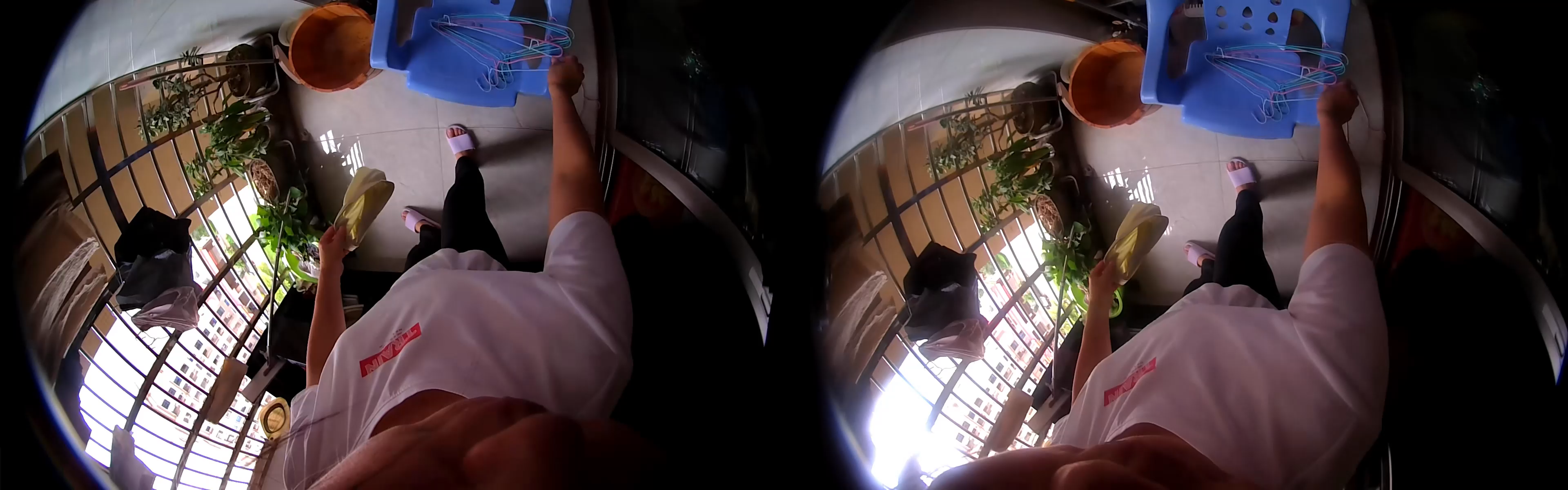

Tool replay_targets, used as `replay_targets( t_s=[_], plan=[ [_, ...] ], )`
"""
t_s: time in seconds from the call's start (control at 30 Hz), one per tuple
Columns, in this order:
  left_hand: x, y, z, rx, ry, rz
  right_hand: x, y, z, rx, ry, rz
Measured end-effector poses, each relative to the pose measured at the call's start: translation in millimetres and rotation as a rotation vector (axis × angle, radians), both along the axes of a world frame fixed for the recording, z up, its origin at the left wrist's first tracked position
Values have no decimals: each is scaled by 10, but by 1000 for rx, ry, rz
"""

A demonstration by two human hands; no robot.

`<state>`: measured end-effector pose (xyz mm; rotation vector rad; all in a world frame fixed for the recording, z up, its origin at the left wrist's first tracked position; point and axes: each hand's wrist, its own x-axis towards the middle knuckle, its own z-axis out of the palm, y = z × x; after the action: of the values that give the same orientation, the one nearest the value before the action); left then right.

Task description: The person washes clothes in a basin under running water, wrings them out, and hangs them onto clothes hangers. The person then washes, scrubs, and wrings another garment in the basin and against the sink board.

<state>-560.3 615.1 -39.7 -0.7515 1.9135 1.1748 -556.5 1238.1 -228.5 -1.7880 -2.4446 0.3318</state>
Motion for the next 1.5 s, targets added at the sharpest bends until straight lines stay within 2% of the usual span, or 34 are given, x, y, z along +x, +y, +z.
replay_targets(
  t_s=[0.03,0.1,0.13,0.2,0.23,0.3,0.37,0.43,0.5,0.57,0.63,0.7,0.73,0.77,0.83,0.87,0.93,0.97,1.03,1.07,1.1,1.17,1.23,1.3,1.33,1.43,1.47,1.5],
  plan=[
    [36,-9,6,-13,25,33,24,-81,0,1,4,8],
    [43,-7,28,-15,33,50,66,-310,52,-67,233,125],
    [37,2,18,-15,41,59,62,-429,123,-62,244,138],
    [10,61,111,-20,63,37,63,-682,313,-660,721,134],
    [1,73,157,-33,77,2,52,-781,440,-656,731,152],
    [31,-50,66,41,115,62,-35,-955,896,-602,848,195],
    [54,-139,72,113,157,119,-70,-1042,1440,-561,841,192],
    [89,-148,204,164,267,204,-33,-1134,1919,-638,994,300],
    [137,-403,207,161,379,63,49,-1270,2439,-738,1044,413],
    [181,-625,306,113,455,39,185,-1569,3093,-814,1107,658],
    [258,-845,474,154,545,19,326,-1956,3605,-810,1112,785],
    [344,-1080,706,196,588,16,360,-2304,3943,-919,1140,834],
    [418,-1191,838,283,599,98,383,-2591,4223,-1048,1108,862],
    [480,-1299,945,366,620,179,354,-2739,4302,-1153,1037,823],
    [603,-1617,1128,352,653,183,125,-2854,4160,-1469,1008,776],
    [680,-1737,1217,364,663,197,44,-3019,4115,-1487,985,828],
    [787,-2017,1260,352,686,219,-93,-3360,4011,-1754,1027,676],
    [848,-2143,1262,342,711,254,-102,-3549,4000,-1930,1010,693],
    [986,-2350,1228,315,779,264,-110,-3974,3976,-1983,1059,644],
    [1023,-2556,1039,188,833,219,-89,-4184,3994,-2010,1048,645],
    [1116,-2612,1062,174,846,260,-70,-4379,4023,-2041,1037,645],
    [1277,-2706,1135,-367,869,174,-20,-4724,4090,-2135,985,620],
    [1423,-2854,1110,-549,848,210,76,-5034,4215,-2228,951,627],
    [1531,-2975,1109,-573,810,215,50,-5188,4163,-2280,935,603],
    [1569,-3022,1105,-646,815,136,41,-5262,4146,-2311,966,586],
    [1690,-2944,1215,-608,786,134,-51,-5346,4095,-2373,1033,500],
    [1721,-2821,1280,-667,884,204,-84,-5333,4083,-2365,1061,508],
    [1738,-2761,1336,-664,873,202,-111,-5312,4092,-2359,1087,516]
  ],
)
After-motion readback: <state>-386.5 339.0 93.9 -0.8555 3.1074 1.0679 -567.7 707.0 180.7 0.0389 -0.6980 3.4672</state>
